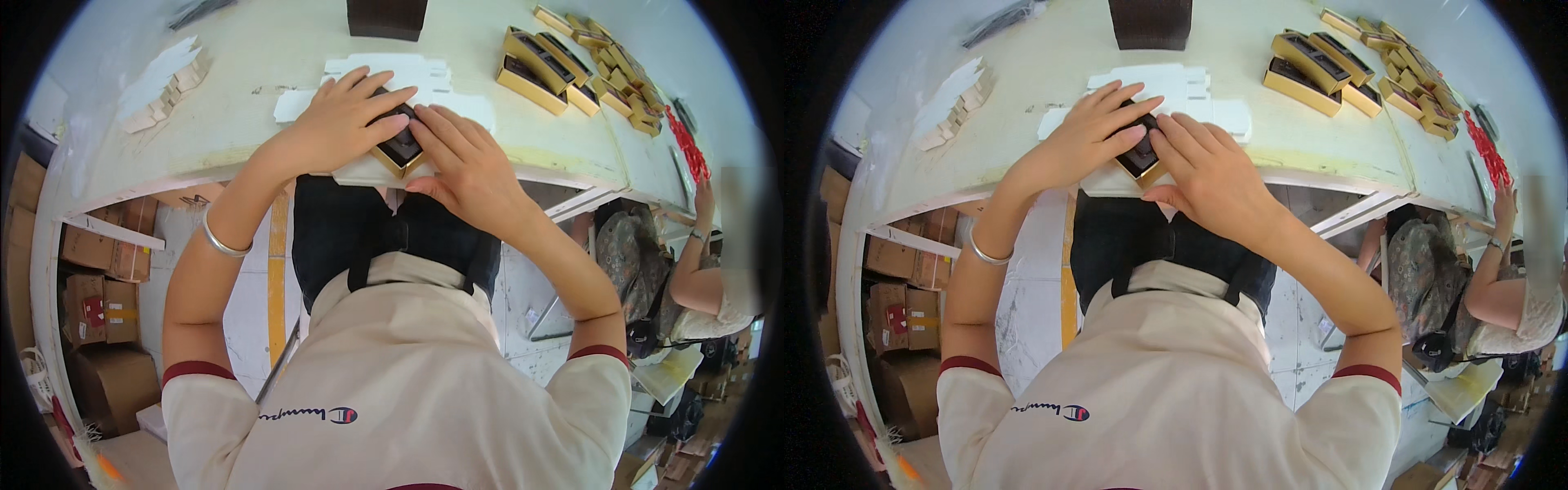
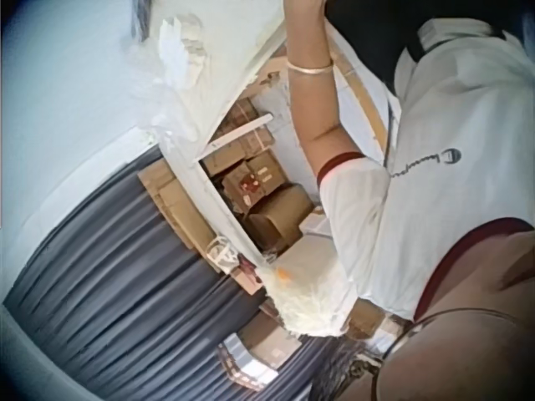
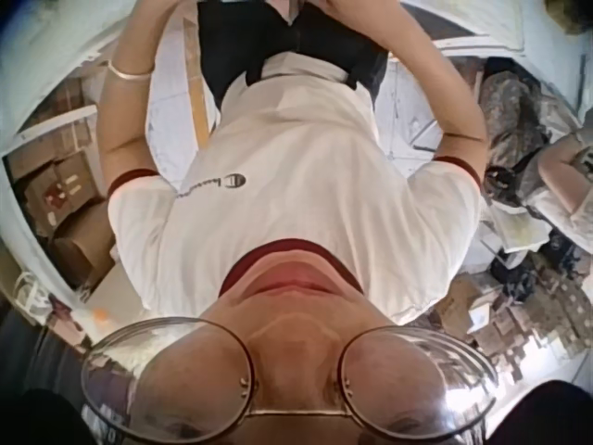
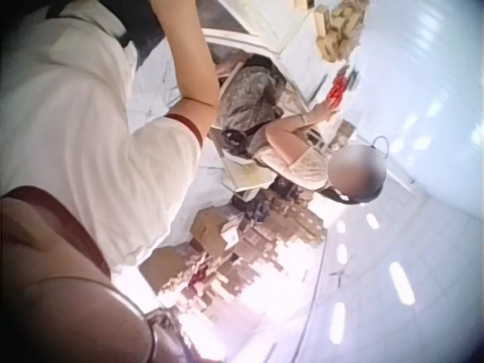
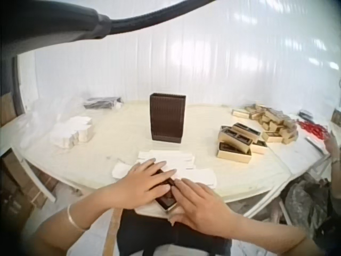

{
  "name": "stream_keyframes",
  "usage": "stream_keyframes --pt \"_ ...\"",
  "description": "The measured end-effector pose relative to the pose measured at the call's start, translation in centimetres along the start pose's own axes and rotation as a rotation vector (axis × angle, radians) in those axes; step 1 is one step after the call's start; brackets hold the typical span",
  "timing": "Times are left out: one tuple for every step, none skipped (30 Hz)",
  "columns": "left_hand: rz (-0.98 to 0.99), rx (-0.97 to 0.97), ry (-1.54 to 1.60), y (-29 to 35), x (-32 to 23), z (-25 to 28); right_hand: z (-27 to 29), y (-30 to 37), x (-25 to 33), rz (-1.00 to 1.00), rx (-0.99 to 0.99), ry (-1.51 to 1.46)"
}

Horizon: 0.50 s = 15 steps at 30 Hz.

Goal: The person folds flat white cardboard pieces into small rectangular boxes, inserts a gold inner tray, and places a dark brown lid on top. They repeat this process for multiple units, stacking the finished boxes on the table.

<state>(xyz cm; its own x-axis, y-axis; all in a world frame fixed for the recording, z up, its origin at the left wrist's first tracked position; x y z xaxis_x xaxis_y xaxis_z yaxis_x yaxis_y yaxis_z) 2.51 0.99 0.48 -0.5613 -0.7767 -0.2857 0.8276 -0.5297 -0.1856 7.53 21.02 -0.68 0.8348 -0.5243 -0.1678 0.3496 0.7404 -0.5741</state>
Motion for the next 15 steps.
stream_keyframes --pt "-0.003 0.019 0.125 -0.2 0.2 0.4 0.0 0.0 -0.2 -0.028 -0.013 -0.052" --pt "-0.009 0.039 0.249 -0.2 0.8 0.6 0.1 0.0 -0.3 -0.057 -0.026 -0.103" --pt "-0.017 0.061 0.375 -0.3 1.3 0.9 0.3 0.0 -0.1 -0.115 -0.042 -0.148" --pt "-0.026 0.065 0.602 -0.3 2.1 1.3 0.3 -0.1 0.2 -0.178 -0.057 -0.193" --pt "-0.015 0.109 0.581 0.0 2.4 1.7 0.1 0.0 0.4 -0.246 -0.071 -0.237" --pt "-0.006 0.154 0.559 0.4 2.5 2.3 -0.3 -0.1 0.3 -0.226 -0.094 -0.195" --pt "0.005 0.2 0.541 0.7 2.6 2.5 -0.5 -0.4 0.5 -0.232 -0.101 -0.153" --pt "0.024 0.133 0.424 0.6 2.6 2.1 -0.6 -0.8 0.8 -0.237 -0.105 -0.112" --pt "0.043 0.12 0.36 0.5 2.4 2.1 -0.7 -1.1 1.1 -0.242 -0.108 -0.071" --pt "0.063 0.103 0.292 0.5 2.1 2.6 -0.8 -1.2 1.1 -0.264 -0.127 -0.038" --pt "0.083 0.085 0.224 0.5 2.0 2.9 -0.8 -1.0 0.8 -0.293 -0.139 -0.112" --pt "0.033 0.038 0.231 0.4 2.2 2.4 -0.9 -0.7 0.4 -0.321 -0.153 -0.186" --pt "0.033 0.045 0.274 0.3 2.0 2.2 -1.0 -0.5 0.0 -0.347 -0.166 -0.262" --pt "0.034 0.053 0.317 0.2 1.9 2.1 -1.2 -0.3 -0.3 -0.353 -0.183 -0.3" --pt "0.036 0.06 0.358 0.1 1.7 2.0 -1.4 -0.2 -0.5 -0.359 -0.2 -0.339"
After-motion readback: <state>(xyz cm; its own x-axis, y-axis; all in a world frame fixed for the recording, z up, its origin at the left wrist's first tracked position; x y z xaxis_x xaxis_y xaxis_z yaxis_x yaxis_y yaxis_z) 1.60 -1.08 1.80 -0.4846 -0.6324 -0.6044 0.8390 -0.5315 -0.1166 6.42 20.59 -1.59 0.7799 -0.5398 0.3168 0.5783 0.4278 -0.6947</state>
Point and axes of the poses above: each hand's wrist, its own y-axis away from the middle knuckle, its own z-axis out of the back of the hand, x = y × z, the point moved 1 cm from there along -y, towards the middle knuckle, and after that the axes turned 8 degrees about z, right-handed, at the moved point
